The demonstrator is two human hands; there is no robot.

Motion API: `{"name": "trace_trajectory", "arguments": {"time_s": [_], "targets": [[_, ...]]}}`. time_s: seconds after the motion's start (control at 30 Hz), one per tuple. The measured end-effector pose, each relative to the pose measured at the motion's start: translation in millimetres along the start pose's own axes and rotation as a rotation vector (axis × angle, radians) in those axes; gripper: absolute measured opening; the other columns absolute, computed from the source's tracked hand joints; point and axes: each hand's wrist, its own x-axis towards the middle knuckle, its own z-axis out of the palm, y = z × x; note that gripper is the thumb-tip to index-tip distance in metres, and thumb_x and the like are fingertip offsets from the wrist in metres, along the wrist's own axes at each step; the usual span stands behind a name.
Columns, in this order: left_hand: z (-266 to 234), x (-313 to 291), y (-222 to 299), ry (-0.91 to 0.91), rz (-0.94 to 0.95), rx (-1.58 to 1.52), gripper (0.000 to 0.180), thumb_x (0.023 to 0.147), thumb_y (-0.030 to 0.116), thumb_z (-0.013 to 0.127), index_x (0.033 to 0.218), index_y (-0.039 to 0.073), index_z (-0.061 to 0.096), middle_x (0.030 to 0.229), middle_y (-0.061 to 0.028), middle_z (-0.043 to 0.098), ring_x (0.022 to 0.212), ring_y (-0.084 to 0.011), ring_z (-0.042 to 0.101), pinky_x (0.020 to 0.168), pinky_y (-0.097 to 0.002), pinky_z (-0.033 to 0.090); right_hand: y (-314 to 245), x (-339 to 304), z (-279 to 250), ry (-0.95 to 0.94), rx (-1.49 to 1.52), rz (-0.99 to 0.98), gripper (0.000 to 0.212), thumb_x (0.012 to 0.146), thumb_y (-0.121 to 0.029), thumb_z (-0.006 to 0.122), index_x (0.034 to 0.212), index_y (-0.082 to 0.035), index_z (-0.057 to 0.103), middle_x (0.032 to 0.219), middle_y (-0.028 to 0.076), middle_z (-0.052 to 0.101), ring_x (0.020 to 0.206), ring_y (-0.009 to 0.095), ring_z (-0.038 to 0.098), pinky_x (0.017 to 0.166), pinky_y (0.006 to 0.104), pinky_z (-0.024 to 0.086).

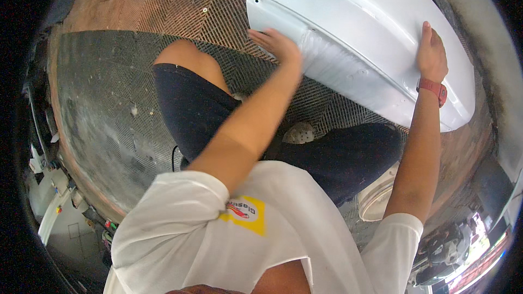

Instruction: The person kneels on the floor and scrubs a white car bumper with a black sponge, then wipes it with a blue cloth. The person repeatedly dips the sponge into a bucket of water and scrubs the surface, then wipes it down with the cloth.

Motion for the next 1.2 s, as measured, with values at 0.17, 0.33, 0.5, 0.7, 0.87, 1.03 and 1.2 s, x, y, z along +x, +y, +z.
{"name": "trace_trajectory", "arguments": {"time_s": [0.17,0.33,0.5,0.7,0.87,1.03,1.2], "targets": [[7.7,17.9,-55.0,0.093,-0.343,-0.246,0.077,0.113,0.059,0.011,0.172,0.009,0.004,0.179,-0.0205,0.002,0.165,-0.0385,0.01,0.135,-0.0526,0.012,1.0,1.7,1.4,0.002,-0.014,0.023,0.082,0.103,-0.075,0.028,0.151,-0.016,0.062,0.153,0.014,0.061,0.145,0.035,0.054,0.12,0.0482,0.039],[46.0,-89.5,-92.6,0.006,-0.974,-0.768,0.08,0.111,0.063,0.007,0.172,0.012,-0.004,0.18,-0.0159,0.0,0.165,-0.0353,0.012,0.134,-0.0512,0.012,5.6,2.7,4.9,0.027,-0.03,0.033,0.085,0.101,-0.078,0.029,0.151,-0.017,0.061,0.154,0.012,0.061,0.145,0.035,0.054,0.119,0.0494,0.04],[20.6,-54.7,-78.1,-0.135,-0.878,-0.876,0.083,0.108,0.069,0.005,0.174,0.018,0.001,0.18,-0.0128,0.002,0.165,-0.0347,0.013,0.133,-0.0548,0.011,8.3,4.5,5.4,0.036,-0.01,0.017,0.084,0.101,-0.078,0.03,0.151,-0.019,0.062,0.154,0.012,0.061,0.145,0.034,0.054,0.119,0.0498,0.04],[7.8,12.4,-32.5,0.028,-0.206,-0.15,0.089,0.11,0.066,0.007,0.17,0.002,-0.005,0.177,-0.0275,-0.008,0.165,-0.0406,0.0,0.133,-0.0596,0.003,-2.1,-5.3,1.7,0.105,0.036,0.041,0.071,0.103,-0.068,0.046,0.142,-0.014,0.067,0.145,0.015,0.067,0.137,0.037,0.06,0.114,0.0456,0.045],[23.5,-100.2,13.5,-0.17,0.076,0.13,0.089,0.11,0.064,0.007,0.169,0.0,-0.012,0.175,-0.0313,-0.014,0.164,-0.0453,-0.011,0.131,-0.0618,-0.004,-16.2,-25.9,-13.8,0.089,0.035,-0.026,0.066,0.11,-0.055,0.035,0.133,-0.003,0.069,0.137,0.023,0.067,0.133,0.041,0.058,0.115,0.0487,0.042],[-2.8,-29.0,49.0,-0.239,0.449,0.221,0.086,0.112,0.061,0.009,0.169,0.0,-0.013,0.175,-0.0279,-0.017,0.163,-0.0459,-0.014,0.131,-0.0603,-0.003,-26.3,-32.6,-21.8,0.107,0.041,-0.041,0.064,0.11,-0.053,0.036,0.128,-0.003,0.071,0.134,0.024,0.068,0.13,0.042,0.06,0.113,0.0496,0.044],[0.4,-41.5,48.6,-0.299,0.513,0.317,0.084,0.114,0.055,0.019,0.168,0.0,-0.014,0.175,-0.028,-0.016,0.163,-0.0463,-0.014,0.132,-0.0587,-0.001,-19.9,-21.9,-18.1,0.168,0.027,0.002,0.062,0.109,-0.052,0.039,0.122,-0.002,0.073,0.132,0.023,0.07,0.129,0.04,0.061,0.112,0.0478,0.045]]}}
